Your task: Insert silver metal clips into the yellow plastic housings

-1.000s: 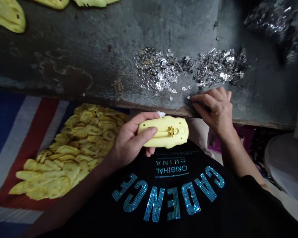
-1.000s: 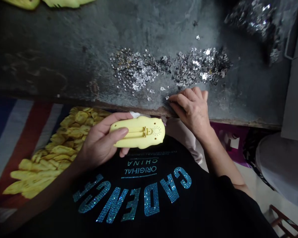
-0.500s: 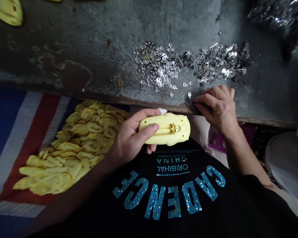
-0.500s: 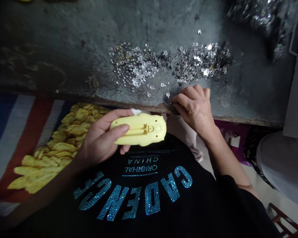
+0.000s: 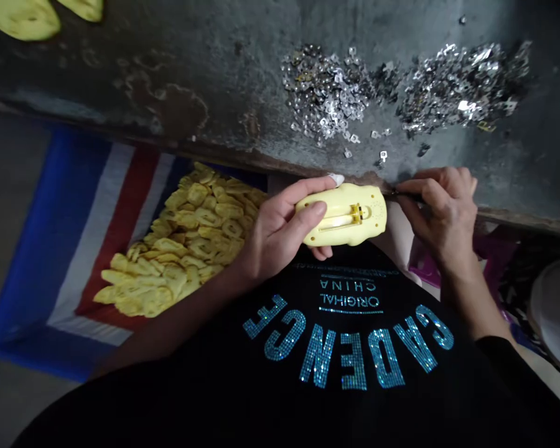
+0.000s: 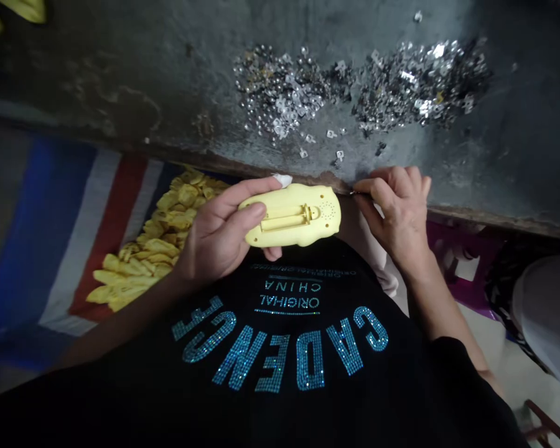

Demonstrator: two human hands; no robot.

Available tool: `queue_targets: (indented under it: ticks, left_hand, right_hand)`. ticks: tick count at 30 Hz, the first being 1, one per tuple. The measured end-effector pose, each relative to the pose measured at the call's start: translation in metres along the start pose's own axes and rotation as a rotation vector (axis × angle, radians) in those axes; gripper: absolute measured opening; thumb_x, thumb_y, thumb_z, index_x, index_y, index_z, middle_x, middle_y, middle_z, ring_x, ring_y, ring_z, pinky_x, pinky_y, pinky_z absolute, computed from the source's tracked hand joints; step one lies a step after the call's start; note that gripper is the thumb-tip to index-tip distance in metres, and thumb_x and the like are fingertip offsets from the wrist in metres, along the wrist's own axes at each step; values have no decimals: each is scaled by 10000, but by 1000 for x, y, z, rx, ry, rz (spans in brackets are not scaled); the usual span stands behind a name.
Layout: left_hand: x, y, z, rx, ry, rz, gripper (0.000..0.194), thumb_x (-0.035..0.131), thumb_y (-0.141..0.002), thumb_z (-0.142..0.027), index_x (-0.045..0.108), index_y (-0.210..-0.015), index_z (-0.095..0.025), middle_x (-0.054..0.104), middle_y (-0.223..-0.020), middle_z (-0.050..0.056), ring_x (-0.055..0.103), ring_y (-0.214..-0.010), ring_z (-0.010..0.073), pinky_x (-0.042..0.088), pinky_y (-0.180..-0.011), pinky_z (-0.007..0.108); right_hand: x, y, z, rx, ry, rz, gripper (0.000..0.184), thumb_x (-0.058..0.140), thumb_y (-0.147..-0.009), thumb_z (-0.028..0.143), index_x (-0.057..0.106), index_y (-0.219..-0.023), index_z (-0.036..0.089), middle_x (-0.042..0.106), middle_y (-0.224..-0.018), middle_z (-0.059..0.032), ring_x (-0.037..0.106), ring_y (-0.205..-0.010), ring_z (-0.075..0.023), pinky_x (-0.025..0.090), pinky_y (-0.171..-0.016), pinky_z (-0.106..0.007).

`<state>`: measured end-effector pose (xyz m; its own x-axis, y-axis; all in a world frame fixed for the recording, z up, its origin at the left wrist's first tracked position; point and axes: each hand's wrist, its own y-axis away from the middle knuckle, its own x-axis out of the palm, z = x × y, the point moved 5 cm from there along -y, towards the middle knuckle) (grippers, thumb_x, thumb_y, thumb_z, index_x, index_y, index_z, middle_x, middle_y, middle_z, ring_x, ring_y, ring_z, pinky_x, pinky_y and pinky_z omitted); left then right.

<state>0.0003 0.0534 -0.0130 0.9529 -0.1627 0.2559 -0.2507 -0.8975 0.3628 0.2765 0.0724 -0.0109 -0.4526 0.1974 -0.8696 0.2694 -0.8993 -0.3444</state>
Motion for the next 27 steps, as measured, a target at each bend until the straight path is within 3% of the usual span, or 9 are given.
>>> queue_targets:
  ticks: [3,6,9,11,19,27]
  left_hand:
    - [0,2,2,-1,16,9,554,771,-1127,-485,755,-1616,-224,890,-1401,142,846,-677,178,694,-554,260]
    - [1,5,3,-29,-15,32,596,732,-1145,-502,727,-1681,-241,842,-1534,159,888,-750,215,727,-596,290]
    - [4,10,0,-17,-52,52,638,734,-1143,-520,705,-1713,-234,835,-1551,161,912,-829,249,762,-649,322]
    - [7,14,-4,3,-81,55,631,746,-1143,-522,713,-1707,-242,830,-1567,145,919,-892,260,788,-707,346]
    - [17,24,-17,36,-164,77,605,765,-1135,-501,735,-1682,-246,844,-1541,99,910,-1084,316,807,-833,384]
    - [21,27,-22,49,-219,115,610,760,-1141,-520,735,-1678,-231,850,-1534,111,919,-1061,323,818,-853,422]
  right_hand:
    - [2,6,5,-22,-61,-91,47,754,-1130,322,794,-1115,302,867,-1180,-100,742,-1076,-352,512,-947,-572]
    - [-7,6,14,41,-376,-151,40,795,-1102,330,791,-1075,301,853,-1093,-52,773,-1028,-309,575,-953,-554]
    - [-16,-1,27,163,-756,-66,115,882,-1065,418,826,-1072,317,823,-999,-31,777,-920,-271,641,-845,-484]
    - [-20,-8,37,201,-869,53,157,930,-1034,461,855,-1047,324,823,-951,-17,757,-844,-249,635,-775,-449]
    - [-26,-16,45,267,-929,288,132,922,-1045,432,897,-1053,302,843,-952,11,695,-791,-175,551,-737,-362]
    - [-33,-28,48,296,-899,334,204,1027,-909,368,839,-977,325,794,-919,9,686,-783,-192,584,-701,-380]
